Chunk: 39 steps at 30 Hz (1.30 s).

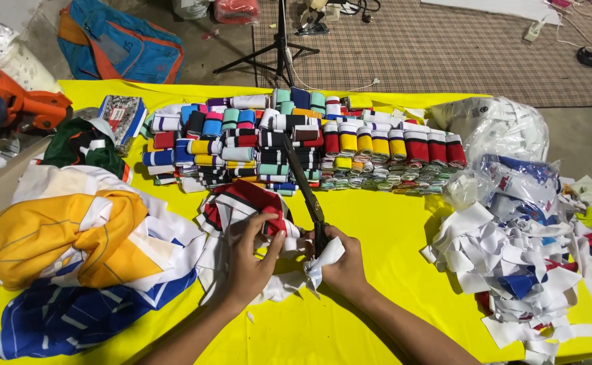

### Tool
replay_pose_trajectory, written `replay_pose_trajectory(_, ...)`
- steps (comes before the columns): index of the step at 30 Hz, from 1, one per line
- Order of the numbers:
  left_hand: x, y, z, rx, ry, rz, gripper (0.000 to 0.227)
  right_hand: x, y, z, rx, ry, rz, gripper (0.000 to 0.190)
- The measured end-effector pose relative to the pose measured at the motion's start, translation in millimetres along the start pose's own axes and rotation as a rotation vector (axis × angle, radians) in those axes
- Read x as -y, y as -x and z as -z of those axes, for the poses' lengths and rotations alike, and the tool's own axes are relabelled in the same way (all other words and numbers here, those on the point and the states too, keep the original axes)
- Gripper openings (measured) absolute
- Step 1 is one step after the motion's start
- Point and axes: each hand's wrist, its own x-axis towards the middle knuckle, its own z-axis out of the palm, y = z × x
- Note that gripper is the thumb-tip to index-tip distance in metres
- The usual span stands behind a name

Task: The person folds a piece of red and white fabric on a yellow table. They then use scissors to cut the folded fabric into smaller pieces. The person continues to cut the fabric while holding it with their left hand.

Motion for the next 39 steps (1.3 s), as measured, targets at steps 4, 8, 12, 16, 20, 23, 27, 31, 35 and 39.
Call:
replay_pose_trajectory(4,-3.7,-2.6,1.1,-0.014,0.167,0.024,0.039,-0.8,-0.7,-2.0,0.009,0.042,0.001,0.029)
replay_pose_trajectory(8,-23.0,-7.4,7.8,-0.001,0.274,0.045,0.037,-5.9,-2.9,-6.7,-0.064,-0.006,0.084,0.032)
replay_pose_trajectory(12,-13.2,-6.3,4.7,-0.044,0.254,0.016,0.026,-1.0,-3.1,-9.1,-0.104,-0.016,0.059,0.028)
replay_pose_trajectory(16,-5.3,-6.3,8.2,-0.076,0.268,0.023,0.018,3.2,-4.3,-10.6,-0.1,-0.085,0.003,0.027)
replay_pose_trajectory(20,-2.0,-10.6,8.4,-0.078,0.38,0.037,0.023,-20.0,-4.0,-5.8,-0.1,-0.103,0.025,0.031)
replay_pose_trajectory(23,-0.7,-10.9,7.0,-0.036,0.419,0.029,0.026,-27.8,-4.1,-5.5,-0.096,-0.137,0.013,0.032)
replay_pose_trajectory(27,6.0,-14.1,6.3,-0.008,0.437,0.063,0.025,-26.3,-9.5,-6.1,-0.094,-0.138,0.029,0.033)
replay_pose_trajectory(31,3.5,-9.6,8.1,-0.019,0.442,0.079,0.028,-20.4,-8.9,-8.0,-0.108,-0.13,0.015,0.03)
replay_pose_trajectory(35,-4.5,-11.4,10.6,0.028,0.496,0.08,0.039,-26.0,-9.5,-4.8,-0.114,-0.147,0.03,0.034)
replay_pose_trajectory(39,11.2,-9.8,10.8,0.084,0.44,0.121,0.044,-26.9,-10.0,-3.5,-0.097,-0.129,0.03,0.037)
